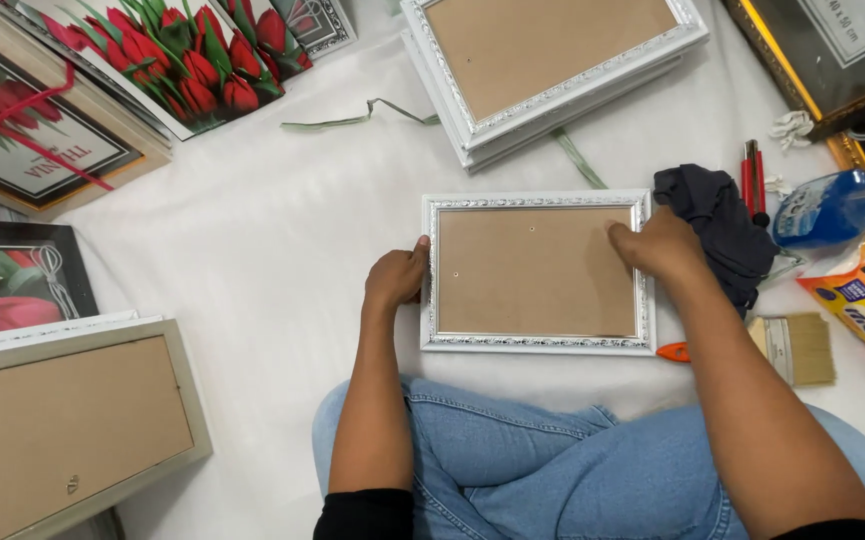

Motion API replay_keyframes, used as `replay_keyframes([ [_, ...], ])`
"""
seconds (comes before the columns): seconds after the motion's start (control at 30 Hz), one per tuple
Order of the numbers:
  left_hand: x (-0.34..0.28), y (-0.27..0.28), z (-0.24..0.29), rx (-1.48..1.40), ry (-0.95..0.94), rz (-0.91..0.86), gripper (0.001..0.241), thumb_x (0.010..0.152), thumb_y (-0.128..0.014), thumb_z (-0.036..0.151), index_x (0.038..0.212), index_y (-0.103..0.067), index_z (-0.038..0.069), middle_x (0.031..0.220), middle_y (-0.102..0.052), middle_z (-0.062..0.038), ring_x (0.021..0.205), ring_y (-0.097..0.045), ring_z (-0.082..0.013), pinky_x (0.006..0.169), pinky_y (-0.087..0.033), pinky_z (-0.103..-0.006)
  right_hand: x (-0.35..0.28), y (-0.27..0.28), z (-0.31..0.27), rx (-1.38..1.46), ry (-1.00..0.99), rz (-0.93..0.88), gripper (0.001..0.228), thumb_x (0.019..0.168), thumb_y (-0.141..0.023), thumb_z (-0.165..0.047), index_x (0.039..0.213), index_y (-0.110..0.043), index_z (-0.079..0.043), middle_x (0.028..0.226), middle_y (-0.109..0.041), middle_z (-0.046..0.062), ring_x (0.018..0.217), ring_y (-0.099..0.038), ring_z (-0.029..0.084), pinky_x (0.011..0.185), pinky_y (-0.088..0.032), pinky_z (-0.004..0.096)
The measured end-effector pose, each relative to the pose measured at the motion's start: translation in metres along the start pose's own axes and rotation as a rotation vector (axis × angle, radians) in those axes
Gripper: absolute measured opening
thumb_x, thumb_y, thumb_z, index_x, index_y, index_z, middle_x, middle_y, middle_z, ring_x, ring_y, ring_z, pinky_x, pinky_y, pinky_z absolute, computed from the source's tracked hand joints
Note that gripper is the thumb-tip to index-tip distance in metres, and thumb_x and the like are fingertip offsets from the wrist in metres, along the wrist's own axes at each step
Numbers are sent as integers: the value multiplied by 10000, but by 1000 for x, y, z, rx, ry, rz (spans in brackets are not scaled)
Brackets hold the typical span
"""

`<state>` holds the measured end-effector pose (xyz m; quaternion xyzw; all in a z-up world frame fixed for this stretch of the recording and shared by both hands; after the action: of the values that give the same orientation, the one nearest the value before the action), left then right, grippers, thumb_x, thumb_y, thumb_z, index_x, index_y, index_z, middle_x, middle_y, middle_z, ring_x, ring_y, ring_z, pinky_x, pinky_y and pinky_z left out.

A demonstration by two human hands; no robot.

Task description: The person sits on the floor and assembles picture frames. They place a glass pane into a frame, fit the cardboard backing board into the frame, press the backing into place, then wipe the frame and glass with a dark cloth and set the finished frame aside.

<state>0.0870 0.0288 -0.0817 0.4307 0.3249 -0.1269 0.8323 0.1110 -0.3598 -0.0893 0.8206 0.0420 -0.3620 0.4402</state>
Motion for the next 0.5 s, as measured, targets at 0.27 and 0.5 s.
replay_keyframes([
  [0.27, -13, 24, 11, -361, -90, 70, 780, 1012, -381, 663, 993, -764, -17, 829, -692, -230, 883, -675, -364, 783, -512, -470, -16, 29, -3, 235, 98, 229, 687, 942, -597, -422, 1247, -625, 192, 1227, -604, 386, 1202, -564, 529, 896, -488, 607],
  [0.5, -57, 73, 24, -942, -462, 592, 582, 1009, -371, 584, 717, -536, 108, 643, -504, -5, 577, -460, -111, 571, -402, -268, -66, 69, -43, 1079, 344, 55, 703, 938, -374, -693, 1244, -582, -95, 992, -556, 7, 820, -473, 44, 657, -396, 179],
])
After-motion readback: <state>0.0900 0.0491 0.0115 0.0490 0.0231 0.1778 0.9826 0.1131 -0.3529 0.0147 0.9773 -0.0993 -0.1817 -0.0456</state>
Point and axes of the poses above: each hand's wrist, its own x-axis towards the middle knuckle, its own y-axis out of the back of the hand, z = x × y, the point moved 8 cm from there along x, towards the middle knuckle
